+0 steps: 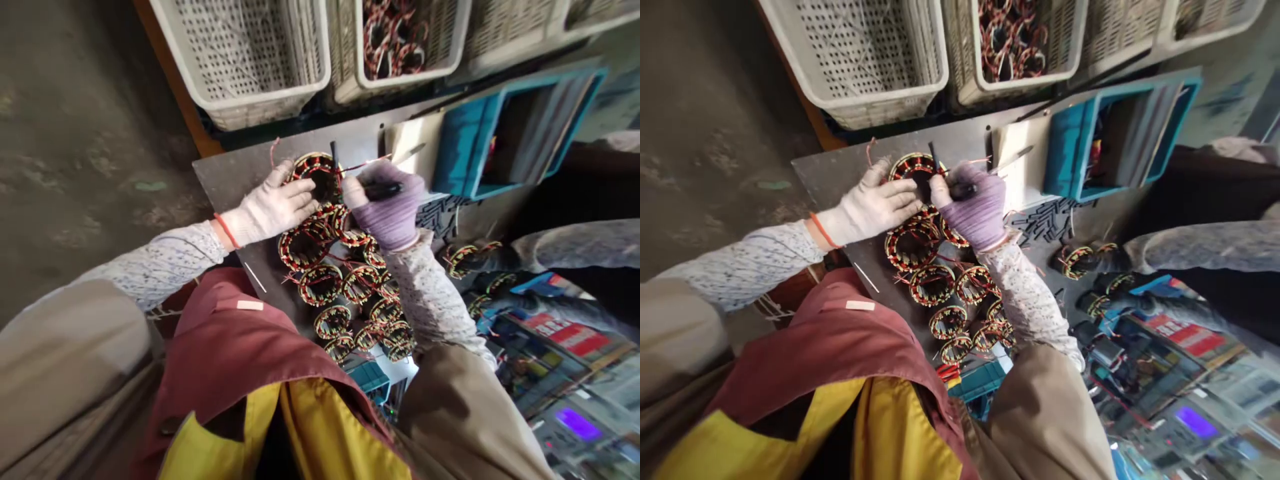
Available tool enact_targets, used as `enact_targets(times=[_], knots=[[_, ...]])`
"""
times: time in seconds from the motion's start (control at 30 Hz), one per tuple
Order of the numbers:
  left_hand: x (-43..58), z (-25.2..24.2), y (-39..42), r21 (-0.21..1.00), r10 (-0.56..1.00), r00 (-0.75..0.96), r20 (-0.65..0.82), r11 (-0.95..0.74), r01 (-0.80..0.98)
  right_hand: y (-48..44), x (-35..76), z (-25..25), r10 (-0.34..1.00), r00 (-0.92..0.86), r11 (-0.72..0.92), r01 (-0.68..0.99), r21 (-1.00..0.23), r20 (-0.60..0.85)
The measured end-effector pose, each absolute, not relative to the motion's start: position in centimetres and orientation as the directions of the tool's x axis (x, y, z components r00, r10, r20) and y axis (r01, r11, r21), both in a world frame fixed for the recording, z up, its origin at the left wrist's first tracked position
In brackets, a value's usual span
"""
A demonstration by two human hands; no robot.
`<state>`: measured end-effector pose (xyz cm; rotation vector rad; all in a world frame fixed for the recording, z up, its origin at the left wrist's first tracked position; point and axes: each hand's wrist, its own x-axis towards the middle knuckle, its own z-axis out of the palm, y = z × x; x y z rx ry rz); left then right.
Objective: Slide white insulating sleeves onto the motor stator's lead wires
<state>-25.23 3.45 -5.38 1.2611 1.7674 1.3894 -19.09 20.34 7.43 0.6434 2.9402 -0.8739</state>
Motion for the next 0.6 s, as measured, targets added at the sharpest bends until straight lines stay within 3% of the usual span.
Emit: enact_targets(times=[0.23,0.33,0.4,0.47,0.53,0.6], knots=[[-24.6,-4.9,3.7,0.937,0.896,-0.421,0.138,0.019,0.348,19.2,-21.2,4.5,0.419,-0.837,0.867,0.484,-0.119,-0.353],[-24.7,-4.8,3.8,0.937,0.91,-0.393,0.131,0.016,0.349,19.0,-22.1,4.5,0.434,-0.813,0.865,0.496,-0.071,-0.389],[-24.8,-5.0,3.9,0.943,0.92,-0.374,0.117,0.016,0.333,19.1,-22.2,4.9,0.409,-0.826,0.866,0.486,-0.12,-0.389],[-25.0,-5.4,4.1,0.949,0.928,-0.358,0.103,0.015,0.314,19.4,-21.7,6.0,0.376,-0.872,0.849,0.459,-0.261,-0.312],[-25.5,-5.9,4.2,0.946,0.94,-0.324,0.104,0.007,0.325,19.8,-20.7,8.0,0.409,-0.904,0.77,0.415,-0.484,-0.126],[-26.1,-6.0,4.0,0.934,0.956,-0.279,0.09,0.016,0.356,20.1,-18.9,10.8,0.543,-0.831,0.653,0.326,-0.683,0.122]])
